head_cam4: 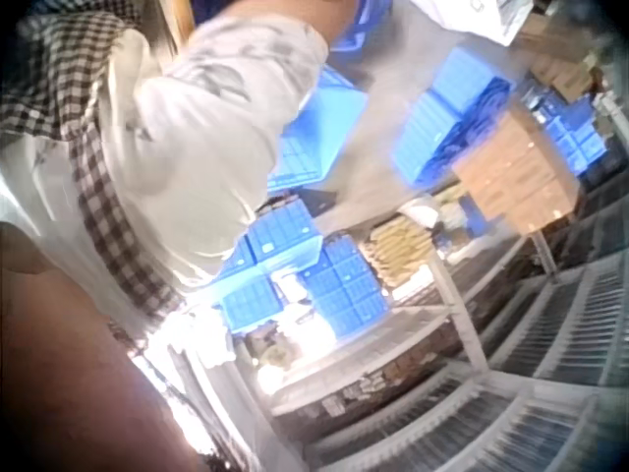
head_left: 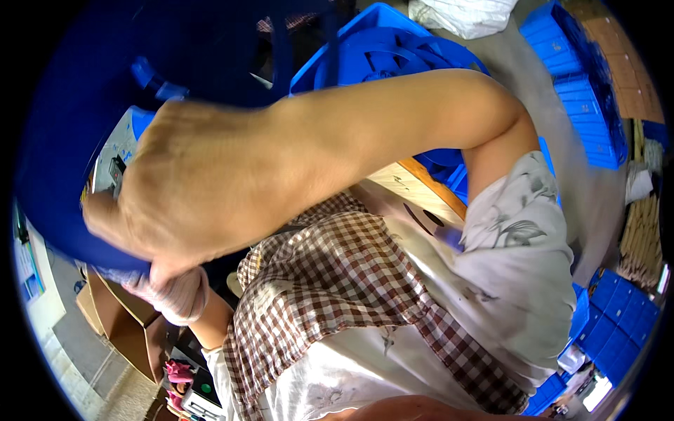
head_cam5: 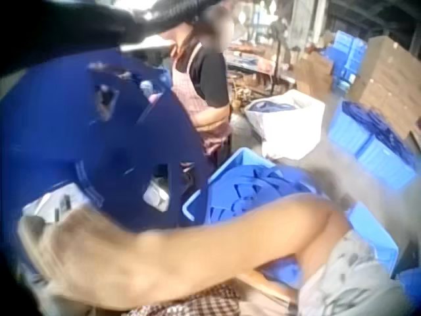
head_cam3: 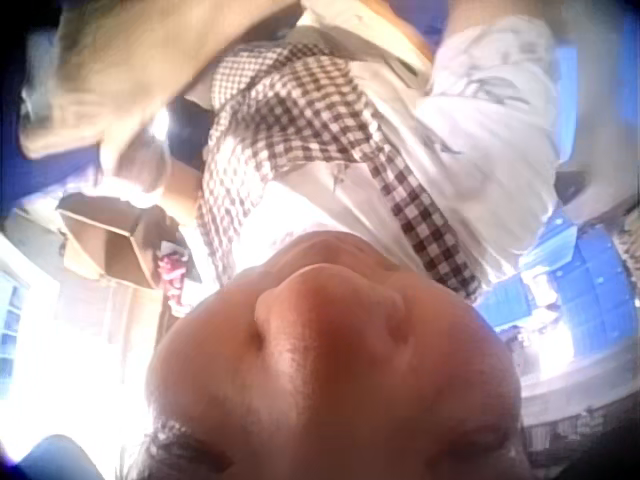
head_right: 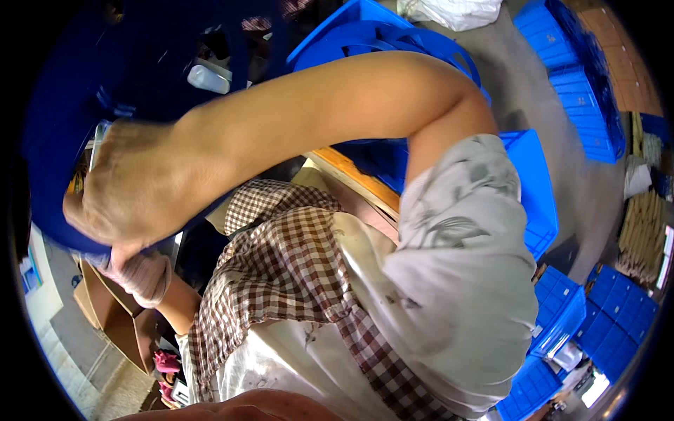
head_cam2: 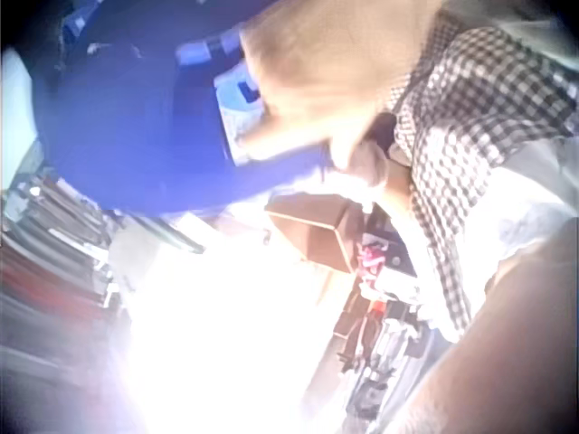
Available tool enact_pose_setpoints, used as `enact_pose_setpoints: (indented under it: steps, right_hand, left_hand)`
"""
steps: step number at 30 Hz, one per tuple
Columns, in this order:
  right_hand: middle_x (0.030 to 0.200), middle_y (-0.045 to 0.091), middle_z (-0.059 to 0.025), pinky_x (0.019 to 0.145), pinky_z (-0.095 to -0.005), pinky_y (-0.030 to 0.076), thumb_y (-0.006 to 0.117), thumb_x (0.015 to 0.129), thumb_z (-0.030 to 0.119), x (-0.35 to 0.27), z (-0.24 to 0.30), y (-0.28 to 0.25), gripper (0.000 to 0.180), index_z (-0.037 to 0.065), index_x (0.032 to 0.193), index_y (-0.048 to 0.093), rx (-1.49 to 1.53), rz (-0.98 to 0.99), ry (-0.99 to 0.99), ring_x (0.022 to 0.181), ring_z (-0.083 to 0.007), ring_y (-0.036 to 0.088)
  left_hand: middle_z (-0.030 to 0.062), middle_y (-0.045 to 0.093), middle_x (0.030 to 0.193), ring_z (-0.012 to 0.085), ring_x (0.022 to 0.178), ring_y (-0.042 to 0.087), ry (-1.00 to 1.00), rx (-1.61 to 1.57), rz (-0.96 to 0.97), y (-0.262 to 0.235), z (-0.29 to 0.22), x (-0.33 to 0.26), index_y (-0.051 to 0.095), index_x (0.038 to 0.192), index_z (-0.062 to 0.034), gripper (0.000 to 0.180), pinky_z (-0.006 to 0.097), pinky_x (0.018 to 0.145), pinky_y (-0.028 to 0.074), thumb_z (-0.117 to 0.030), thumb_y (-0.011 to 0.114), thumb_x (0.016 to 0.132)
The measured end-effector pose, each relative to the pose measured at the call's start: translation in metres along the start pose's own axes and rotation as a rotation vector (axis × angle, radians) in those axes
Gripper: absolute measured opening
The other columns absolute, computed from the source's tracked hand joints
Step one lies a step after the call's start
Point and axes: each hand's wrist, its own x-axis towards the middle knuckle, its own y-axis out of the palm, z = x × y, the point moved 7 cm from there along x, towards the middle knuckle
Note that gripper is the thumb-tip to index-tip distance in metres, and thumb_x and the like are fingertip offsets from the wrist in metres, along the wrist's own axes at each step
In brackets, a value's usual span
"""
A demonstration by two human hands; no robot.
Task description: The person repeatedly picks up blue plastic reels from a blue bin, wipes them with a pink cloth, and places them into a cardboard box. The person also stacks some reels together and continues wiping them before placing them in the box.
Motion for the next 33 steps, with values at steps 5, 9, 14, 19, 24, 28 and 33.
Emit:
enact_pose_setpoints:
  steps: [5, 9, 14, 19, 24, 28, 33]
  right_hand:
    - [0.052, 0.057, -0.0116, 0.042, -0.0350, 0.045, 0.066, 0.081, 0.041, 0.006, 0.025, 0.026, 0.047, -0.005, 0.077, 0.054, -0.025, 0.136, 0.002, 0.047, -0.0211, 0.059]
    - [0.061, 0.055, -0.0140, 0.044, -0.0348, 0.042, 0.065, 0.081, 0.042, -0.007, 0.026, 0.032, 0.048, -0.004, 0.080, 0.053, -0.045, 0.125, -0.063, 0.052, -0.0219, 0.056]
    - [0.085, 0.054, -0.0195, 0.065, -0.0401, 0.042, 0.062, 0.081, 0.049, -0.109, -0.086, -0.013, 0.056, -0.004, 0.099, 0.051, -0.030, 0.108, 0.321, 0.076, -0.0283, 0.055]
    - [0.110, 0.054, -0.0251, 0.086, -0.0454, 0.041, 0.059, 0.082, 0.055, -0.416, -0.216, -0.098, 0.070, -0.003, 0.118, 0.049, -0.402, 0.100, 1.196, 0.101, -0.0346, 0.054]
    - [0.133, 0.044, -0.0300, 0.099, -0.0579, 0.036, 0.062, 0.072, 0.068, -0.601, -0.187, -0.083, 0.093, 0.006, 0.138, 0.039, -0.650, 0.065, 1.827, 0.125, -0.0436, 0.041]
    - [0.145, 0.027, -0.0306, 0.097, -0.0704, 0.026, 0.064, 0.060, 0.078, -0.566, -0.166, -0.043, 0.119, 0.015, 0.149, 0.018, -0.557, 0.131, 2.036, 0.134, -0.0501, 0.024]
    - [0.151, 0.007, -0.0294, 0.095, -0.0719, 0.027, 0.074, 0.056, 0.070, -0.547, -0.138, -0.006, 0.127, 0.018, 0.150, 0.007, -0.506, 0.247, 2.107, 0.139, -0.0490, 0.008]
  left_hand:
    - [0.0061, 0.057, 0.097, 0.0190, 0.086, 0.054, 0.023, 0.018, 0.182, -0.012, -0.012, -0.004, 0.046, 0.128, 0.0022, 0.053, 0.032, 0.083, 0.048, -0.031, 0.062, 0.089]
    - [0.0062, 0.057, 0.096, 0.0186, 0.083, 0.055, 0.047, 0.119, 0.167, -0.029, -0.029, -0.007, 0.045, 0.128, 0.0036, 0.054, 0.031, 0.081, 0.048, -0.029, 0.062, 0.089]
    - [0.0112, 0.062, 0.092, 0.0152, 0.071, 0.057, 0.101, 0.173, 0.219, -0.086, -0.062, -0.006, 0.046, 0.129, 0.0057, 0.046, 0.027, 0.063, 0.050, -0.023, 0.053, 0.094]
    - [0.0030, 0.047, 0.065, 0.0036, 0.047, 0.039, -0.038, 0.209, 0.326, -0.116, -0.075, 0.008, 0.047, 0.125, 0.0099, 0.043, 0.018, 0.044, 0.034, -0.020, 0.052, 0.095]
    - [-0.0029, 0.042, 0.066, 0.0015, 0.050, 0.032, -0.155, 0.293, 0.187, -0.134, -0.057, -0.001, 0.045, 0.128, 0.0097, 0.050, 0.016, 0.046, 0.026, -0.019, 0.061, 0.091]
    - [-0.0017, 0.042, 0.064, 0.0027, 0.047, 0.034, -0.199, 0.330, 0.159, -0.135, -0.046, -0.004, 0.039, 0.131, 0.0109, 0.053, 0.017, 0.044, 0.029, -0.024, 0.056, 0.094]
    - [-0.0013, 0.045, 0.065, 0.0033, 0.046, 0.040, -0.230, 0.347, 0.117, -0.137, -0.042, -0.006, 0.038, 0.132, 0.0107, 0.055, 0.018, 0.044, 0.038, -0.024, 0.058, 0.093]
